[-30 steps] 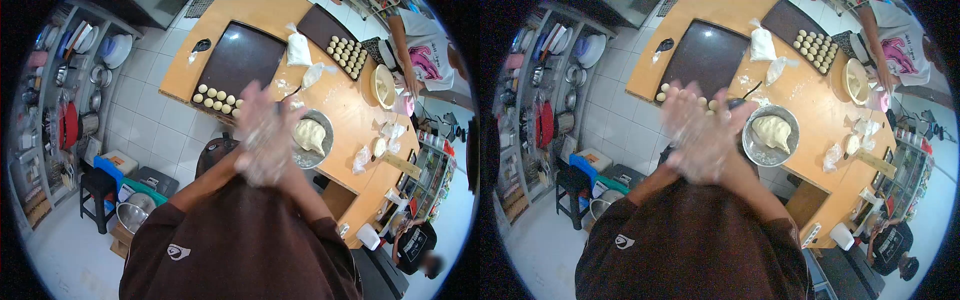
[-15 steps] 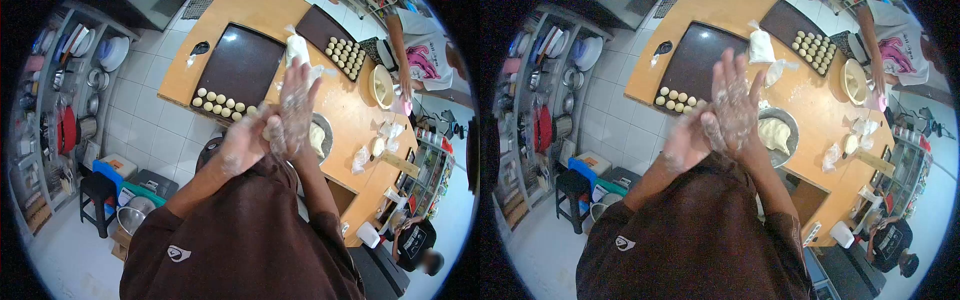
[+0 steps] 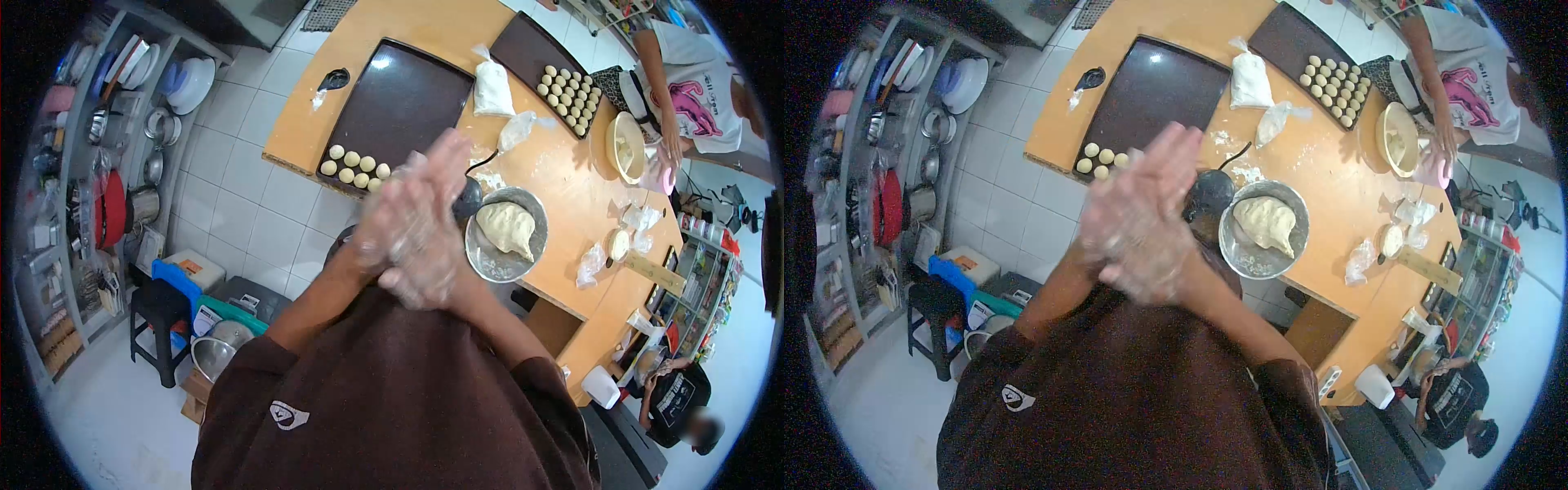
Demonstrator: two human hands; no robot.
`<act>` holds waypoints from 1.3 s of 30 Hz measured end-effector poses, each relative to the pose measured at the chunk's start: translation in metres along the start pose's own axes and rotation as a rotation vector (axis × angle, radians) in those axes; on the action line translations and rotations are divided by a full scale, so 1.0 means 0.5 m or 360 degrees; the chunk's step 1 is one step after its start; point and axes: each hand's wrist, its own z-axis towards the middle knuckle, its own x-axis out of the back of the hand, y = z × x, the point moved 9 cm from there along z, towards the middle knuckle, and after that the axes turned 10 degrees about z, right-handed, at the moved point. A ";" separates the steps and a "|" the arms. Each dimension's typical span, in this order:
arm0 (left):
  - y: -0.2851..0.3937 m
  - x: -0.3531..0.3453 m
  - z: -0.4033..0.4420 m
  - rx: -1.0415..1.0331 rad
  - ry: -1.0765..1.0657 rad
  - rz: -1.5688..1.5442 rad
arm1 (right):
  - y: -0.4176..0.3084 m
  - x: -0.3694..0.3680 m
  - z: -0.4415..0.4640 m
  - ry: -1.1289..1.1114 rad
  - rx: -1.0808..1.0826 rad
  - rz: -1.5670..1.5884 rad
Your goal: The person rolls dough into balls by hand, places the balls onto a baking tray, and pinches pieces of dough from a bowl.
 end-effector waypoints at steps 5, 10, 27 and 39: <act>0.001 -0.086 -0.048 0.0346 0.0167 -0.0070 | 0.145 0.088 0.031 0.0672 -0.0998 -0.0570; 0.092 -0.126 0.016 0.0095 -0.0024 -0.0112 | 0.028 0.004 0.009 0.0022 -0.0194 -0.0082; 0.017 -0.070 -0.042 0.0352 0.0013 -0.0075 | 0.088 0.058 0.067 0.0226 -0.0373 -0.0248; 0.023 -0.039 -0.058 0.0508 0.0126 -0.0006 | 0.061 -0.012 0.053 0.0120 -0.0167 -0.0388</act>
